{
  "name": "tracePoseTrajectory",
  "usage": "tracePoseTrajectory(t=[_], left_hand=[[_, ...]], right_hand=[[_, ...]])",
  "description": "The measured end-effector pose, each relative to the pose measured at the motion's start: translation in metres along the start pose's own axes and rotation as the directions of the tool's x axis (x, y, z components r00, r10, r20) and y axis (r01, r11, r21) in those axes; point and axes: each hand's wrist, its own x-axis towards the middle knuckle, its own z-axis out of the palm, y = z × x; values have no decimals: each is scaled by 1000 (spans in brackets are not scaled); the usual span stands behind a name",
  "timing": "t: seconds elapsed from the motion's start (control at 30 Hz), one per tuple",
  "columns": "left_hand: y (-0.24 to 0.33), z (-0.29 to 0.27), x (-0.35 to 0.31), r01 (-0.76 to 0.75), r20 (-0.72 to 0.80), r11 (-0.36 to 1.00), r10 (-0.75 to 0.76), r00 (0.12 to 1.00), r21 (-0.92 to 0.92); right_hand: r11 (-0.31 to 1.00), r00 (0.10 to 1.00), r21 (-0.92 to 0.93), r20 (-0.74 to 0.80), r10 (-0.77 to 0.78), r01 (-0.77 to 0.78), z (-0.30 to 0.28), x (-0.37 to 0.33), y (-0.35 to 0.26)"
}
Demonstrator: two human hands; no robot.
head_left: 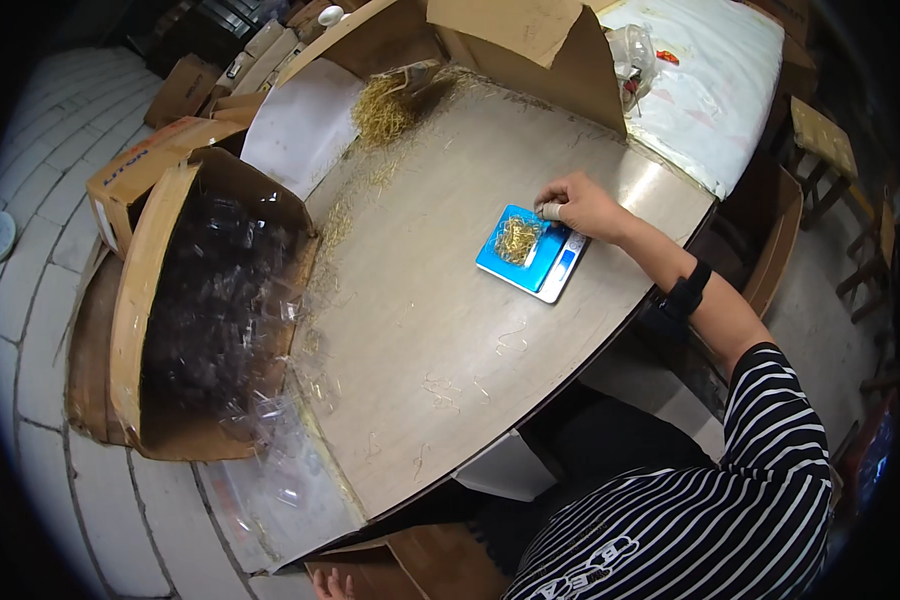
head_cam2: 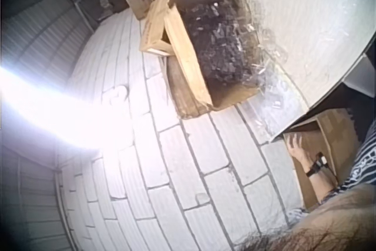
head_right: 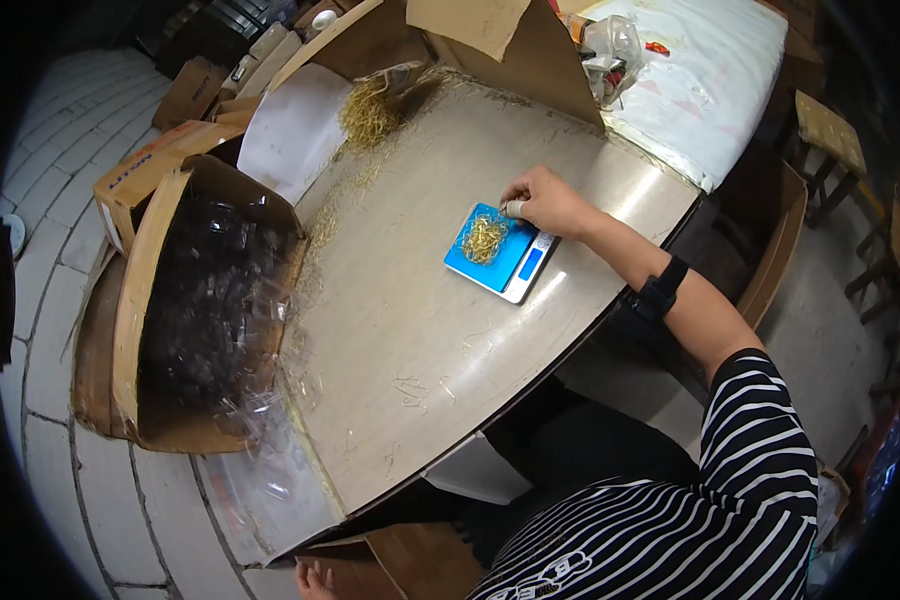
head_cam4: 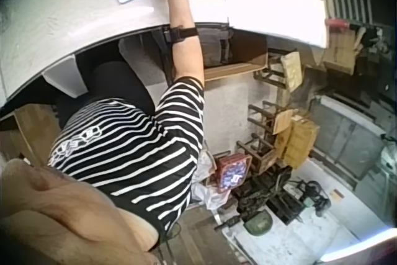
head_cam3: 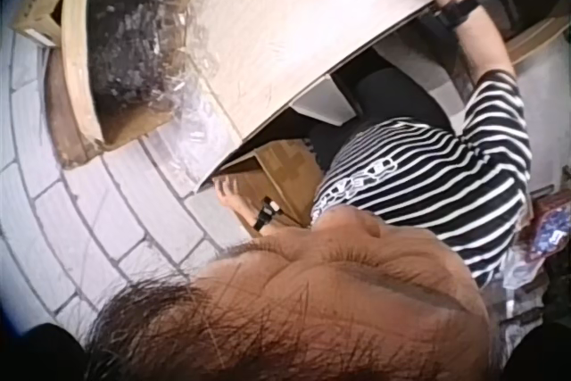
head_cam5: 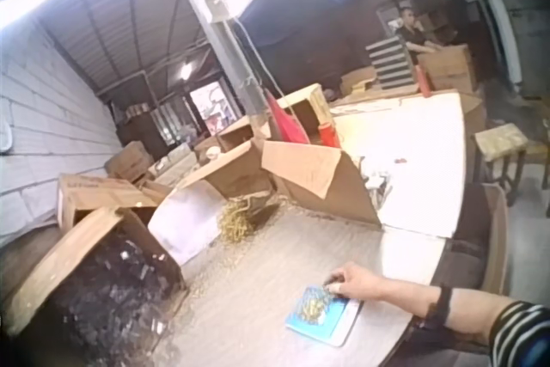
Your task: The person scoops loose yellow noodles from a table into small clear plastic bags using a white scoop. They seal the bags and place them into a cardboard box. The person also uses a digital scale to weigh the noodles and adjust the quantity in the bags.
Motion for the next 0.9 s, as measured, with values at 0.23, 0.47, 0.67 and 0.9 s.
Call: tracePoseTrajectory(t=[0.23,0.47,0.67,0.9], left_hand=[[-36,-39,-11,122,-50,992,-123,991,-24],[-51,-29,-12,149,-35,985,-153,988,-84],[-27,23,-14,-117,122,964,90,988,240],[24,77,-38,-353,326,867,239,914,353]], right_hand=[[998,945,-30,-323,44,-57,-31,-23,11],[915,894,400,-425,143,44,-44,-45,33],[941,910,336,-402,98,47,-40,-46,34],[949,926,313,-370,79,44,-41,-50,32]])
